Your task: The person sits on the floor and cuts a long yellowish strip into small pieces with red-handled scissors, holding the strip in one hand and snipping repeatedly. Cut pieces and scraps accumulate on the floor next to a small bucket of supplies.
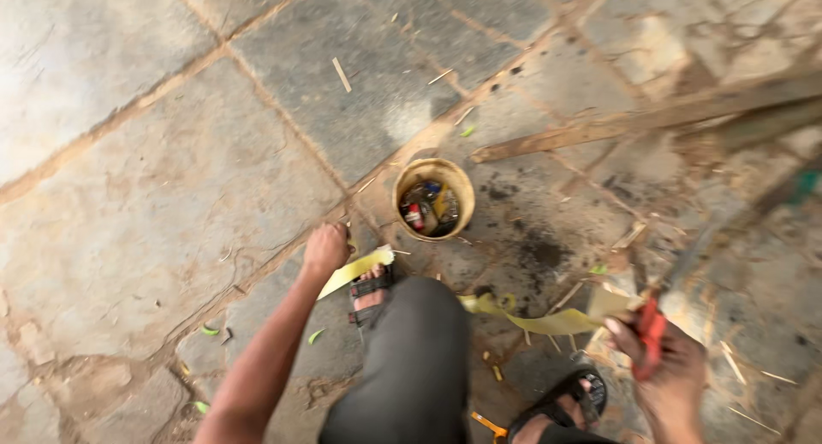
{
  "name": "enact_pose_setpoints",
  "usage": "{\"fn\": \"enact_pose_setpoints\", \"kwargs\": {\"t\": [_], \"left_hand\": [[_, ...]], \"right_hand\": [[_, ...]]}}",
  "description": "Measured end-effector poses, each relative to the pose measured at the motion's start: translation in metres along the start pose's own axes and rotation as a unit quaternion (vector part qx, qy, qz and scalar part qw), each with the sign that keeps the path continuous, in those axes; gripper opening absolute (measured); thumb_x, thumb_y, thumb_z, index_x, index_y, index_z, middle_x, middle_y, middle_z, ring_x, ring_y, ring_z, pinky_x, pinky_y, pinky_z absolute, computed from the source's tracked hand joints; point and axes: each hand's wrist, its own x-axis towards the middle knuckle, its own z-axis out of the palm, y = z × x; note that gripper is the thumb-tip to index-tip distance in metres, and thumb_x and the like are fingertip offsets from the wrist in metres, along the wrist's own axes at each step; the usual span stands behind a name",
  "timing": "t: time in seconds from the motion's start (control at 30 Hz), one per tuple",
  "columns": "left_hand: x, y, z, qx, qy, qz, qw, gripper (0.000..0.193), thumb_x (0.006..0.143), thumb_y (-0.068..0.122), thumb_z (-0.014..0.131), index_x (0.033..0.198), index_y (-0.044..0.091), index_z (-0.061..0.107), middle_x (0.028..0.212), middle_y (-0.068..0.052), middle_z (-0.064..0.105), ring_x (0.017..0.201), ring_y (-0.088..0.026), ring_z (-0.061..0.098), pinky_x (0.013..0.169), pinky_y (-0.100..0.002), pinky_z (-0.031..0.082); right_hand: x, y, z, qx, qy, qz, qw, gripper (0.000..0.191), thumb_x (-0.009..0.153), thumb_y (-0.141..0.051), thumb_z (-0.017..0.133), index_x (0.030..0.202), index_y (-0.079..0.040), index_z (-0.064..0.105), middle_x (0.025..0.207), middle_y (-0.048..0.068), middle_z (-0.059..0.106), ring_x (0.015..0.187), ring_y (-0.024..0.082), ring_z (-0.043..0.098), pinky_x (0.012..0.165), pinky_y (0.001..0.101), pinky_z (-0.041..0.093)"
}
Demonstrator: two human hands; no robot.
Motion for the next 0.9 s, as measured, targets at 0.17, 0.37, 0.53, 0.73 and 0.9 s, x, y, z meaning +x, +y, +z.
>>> {"fn": "enact_pose_setpoints", "kwargs": {"t": [0.17,0.37,0.53,0.73,0.9], "left_hand": [[0.022,-0.024,0.083,-0.183,0.003,-0.098,0.978,0.012,0.086,0.023,0.076,0.093,0.015,0.081,0.095,-0.016,0.077,0.087,-0.034,0.074,0.079,-0.045,0.06],[0.037,-0.014,0.126,-0.232,0.044,-0.053,0.97,0.018,0.082,0.012,0.07,0.096,0.017,0.08,0.095,-0.016,0.076,0.088,-0.037,0.073,0.079,-0.046,0.059],[0.032,-0.016,0.145,-0.203,-0.007,-0.062,0.977,0.013,0.081,0.014,0.07,0.089,0.017,0.08,0.092,-0.016,0.076,0.088,-0.036,0.072,0.08,-0.046,0.058],[0.034,0.008,0.073,-0.044,0.168,-0.068,0.983,0.019,0.088,0.014,0.066,0.092,-0.004,0.067,0.087,-0.025,0.067,0.08,-0.039,0.068,0.069,-0.049,0.056],[-0.009,0.124,-0.094,-0.561,0.046,0.126,0.817,0.01,0.092,0.006,0.075,0.102,0.004,0.073,0.091,-0.011,0.079,0.085,-0.017,0.074,0.077,-0.031,0.059]], "right_hand": [[0.003,0.024,0.007,-0.04,0.032,0.031,0.998,0.03,0.093,0.0,0.078,0.115,0.015,0.066,0.099,0.021,0.072,0.08,0.024,0.071,0.077,0.0375,0.062],[0.019,0.043,0.015,0.002,0.016,0.034,0.999,0.044,0.089,-0.001,0.075,0.131,0.008,0.063,0.107,0.016,0.07,0.091,0.019,0.073,0.073,0.0359,0.063],[0.016,0.036,0.027,-0.041,0.015,0.02,0.999,0.021,0.095,0.002,0.077,0.11,0.015,0.068,0.095,0.022,0.072,0.078,0.024,0.07,0.074,0.0371,0.061],[0.01,-0.01,0.031,0.057,0.016,0.039,0.997,0.018,0.092,-0.003,0.077,0.109,0.001,0.071,0.101,0.01,0.069,0.088,0.021,0.069,0.074,0.0348,0.061],[-0.008,-0.045,0.036,0.218,0.032,0.064,0.973,0.025,0.083,-0.006,0.073,0.108,-0.006,0.069,0.097,0.004,0.075,0.088,0.015,0.077,0.067,0.034,0.063]]}}
